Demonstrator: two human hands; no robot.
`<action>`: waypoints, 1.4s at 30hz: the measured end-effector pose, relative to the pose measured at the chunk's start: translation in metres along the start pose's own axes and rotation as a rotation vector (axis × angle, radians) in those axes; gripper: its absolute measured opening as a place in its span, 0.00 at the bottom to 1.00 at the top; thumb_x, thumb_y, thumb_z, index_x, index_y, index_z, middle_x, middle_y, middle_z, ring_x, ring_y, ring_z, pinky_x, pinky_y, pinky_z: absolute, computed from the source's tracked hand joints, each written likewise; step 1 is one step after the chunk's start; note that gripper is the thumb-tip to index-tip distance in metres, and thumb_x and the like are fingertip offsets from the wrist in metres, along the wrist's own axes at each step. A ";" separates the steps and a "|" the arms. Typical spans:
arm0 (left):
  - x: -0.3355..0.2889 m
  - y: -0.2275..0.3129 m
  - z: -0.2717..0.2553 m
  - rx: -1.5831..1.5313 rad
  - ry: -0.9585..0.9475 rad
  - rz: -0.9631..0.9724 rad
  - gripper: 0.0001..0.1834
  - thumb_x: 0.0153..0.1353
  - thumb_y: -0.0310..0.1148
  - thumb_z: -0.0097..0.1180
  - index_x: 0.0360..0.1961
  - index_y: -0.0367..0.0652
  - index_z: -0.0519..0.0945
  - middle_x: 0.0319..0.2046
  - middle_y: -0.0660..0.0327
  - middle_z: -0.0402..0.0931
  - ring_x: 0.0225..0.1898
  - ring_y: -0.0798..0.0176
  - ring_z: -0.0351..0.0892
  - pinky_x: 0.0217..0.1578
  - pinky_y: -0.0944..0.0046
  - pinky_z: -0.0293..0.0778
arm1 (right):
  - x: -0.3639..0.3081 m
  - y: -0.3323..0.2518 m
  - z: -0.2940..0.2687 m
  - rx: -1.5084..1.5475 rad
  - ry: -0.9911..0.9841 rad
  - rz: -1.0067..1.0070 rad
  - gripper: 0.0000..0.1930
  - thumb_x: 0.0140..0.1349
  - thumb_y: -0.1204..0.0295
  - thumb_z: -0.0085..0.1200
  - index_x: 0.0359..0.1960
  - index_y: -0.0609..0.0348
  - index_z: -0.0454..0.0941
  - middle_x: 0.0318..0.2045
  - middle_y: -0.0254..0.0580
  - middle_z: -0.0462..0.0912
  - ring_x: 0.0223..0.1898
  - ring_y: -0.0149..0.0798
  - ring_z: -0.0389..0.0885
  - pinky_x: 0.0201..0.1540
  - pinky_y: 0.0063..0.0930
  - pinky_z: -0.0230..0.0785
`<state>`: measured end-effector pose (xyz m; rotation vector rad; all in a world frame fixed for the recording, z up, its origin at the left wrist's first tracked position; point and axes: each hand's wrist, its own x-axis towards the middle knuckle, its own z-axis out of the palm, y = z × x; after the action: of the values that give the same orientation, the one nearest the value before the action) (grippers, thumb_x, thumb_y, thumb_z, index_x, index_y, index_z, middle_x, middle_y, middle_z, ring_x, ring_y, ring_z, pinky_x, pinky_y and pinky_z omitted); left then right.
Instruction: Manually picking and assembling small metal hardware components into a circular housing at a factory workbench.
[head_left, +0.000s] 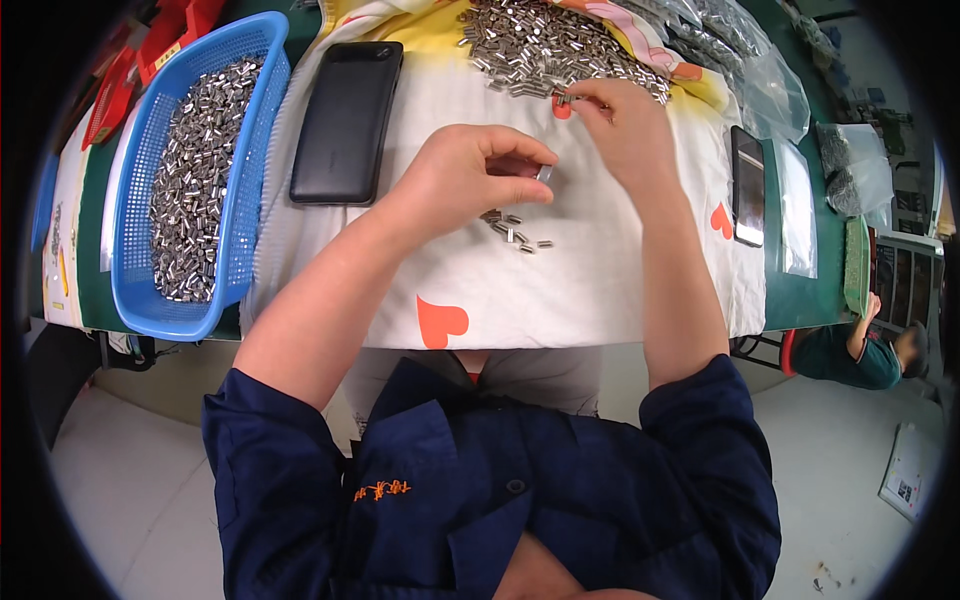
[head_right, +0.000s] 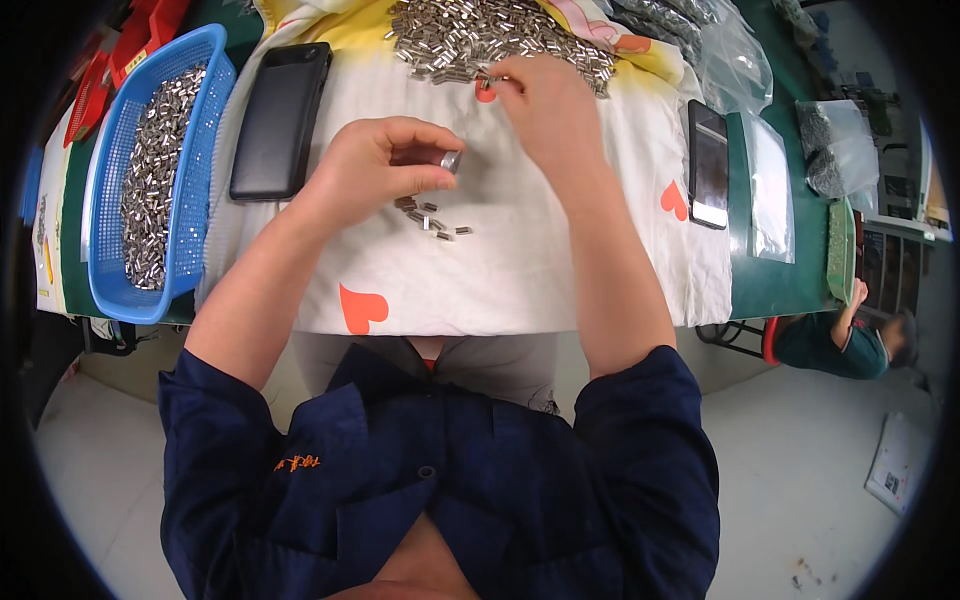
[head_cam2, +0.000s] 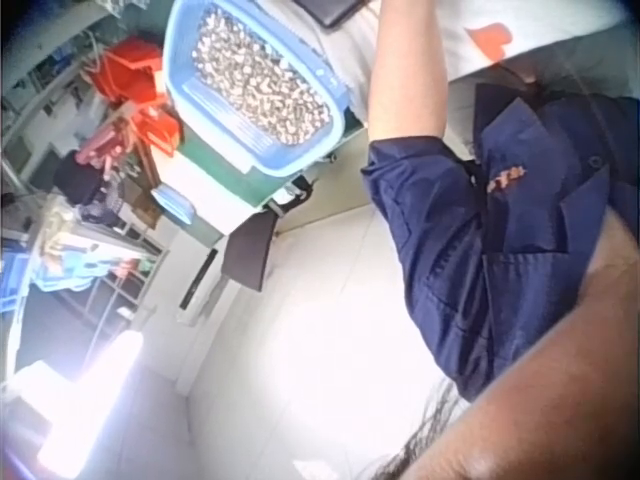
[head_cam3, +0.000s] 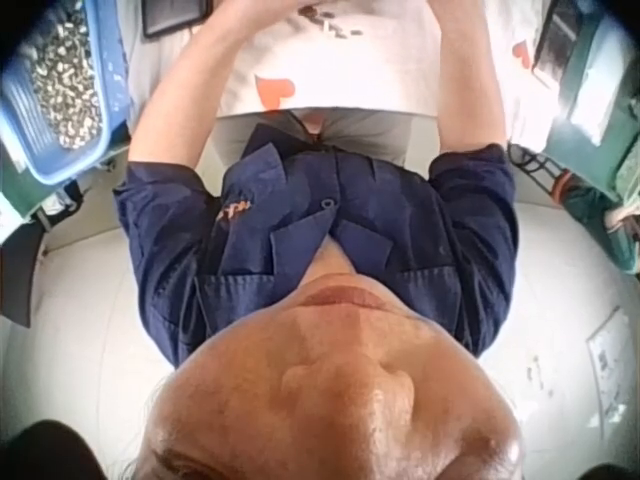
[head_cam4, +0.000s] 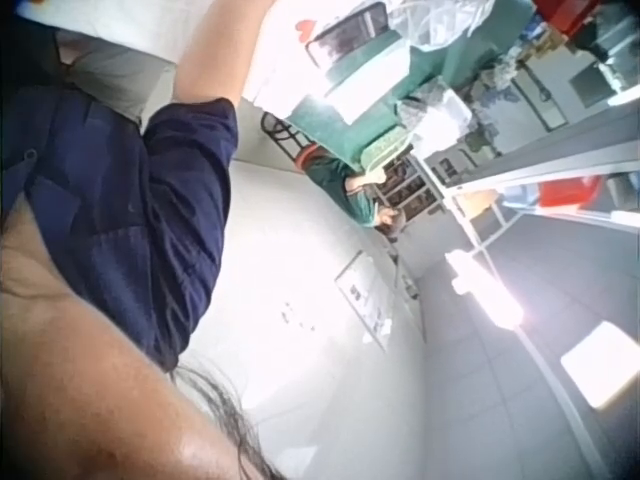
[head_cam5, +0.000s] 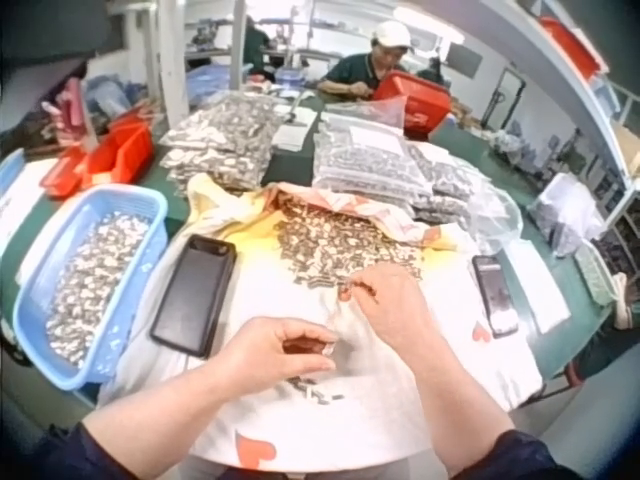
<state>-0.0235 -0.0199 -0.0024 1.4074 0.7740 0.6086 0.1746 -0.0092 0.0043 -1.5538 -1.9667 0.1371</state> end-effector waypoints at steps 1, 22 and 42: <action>0.001 0.000 -0.001 -0.015 0.013 -0.012 0.14 0.47 0.23 0.60 0.38 0.38 0.78 0.30 0.64 0.77 0.32 0.75 0.74 0.35 0.76 0.71 | 0.000 -0.001 0.007 -0.082 0.000 -0.056 0.06 0.48 0.73 0.51 0.27 0.56 0.79 0.26 0.43 0.78 0.34 0.44 0.74 0.39 0.35 0.65; 0.008 -0.004 -0.012 -0.442 0.186 0.043 0.15 0.51 0.25 0.58 0.41 0.35 0.75 0.32 0.62 0.77 0.32 0.73 0.74 0.35 0.75 0.71 | -0.010 -0.045 -0.011 0.515 -0.127 0.064 0.04 0.49 0.76 0.53 0.27 0.61 0.77 0.26 0.35 0.79 0.27 0.31 0.75 0.31 0.22 0.67; 0.005 -0.005 -0.001 -0.084 0.063 0.005 0.15 0.48 0.24 0.60 0.39 0.35 0.76 0.31 0.62 0.78 0.34 0.75 0.75 0.34 0.76 0.71 | 0.001 -0.010 0.005 0.478 -0.139 0.281 0.07 0.49 0.71 0.55 0.30 0.59 0.78 0.25 0.36 0.78 0.28 0.29 0.75 0.33 0.21 0.67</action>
<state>-0.0219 -0.0160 -0.0078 1.3185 0.7861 0.6849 0.1629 -0.0099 0.0051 -1.5099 -1.6406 0.7891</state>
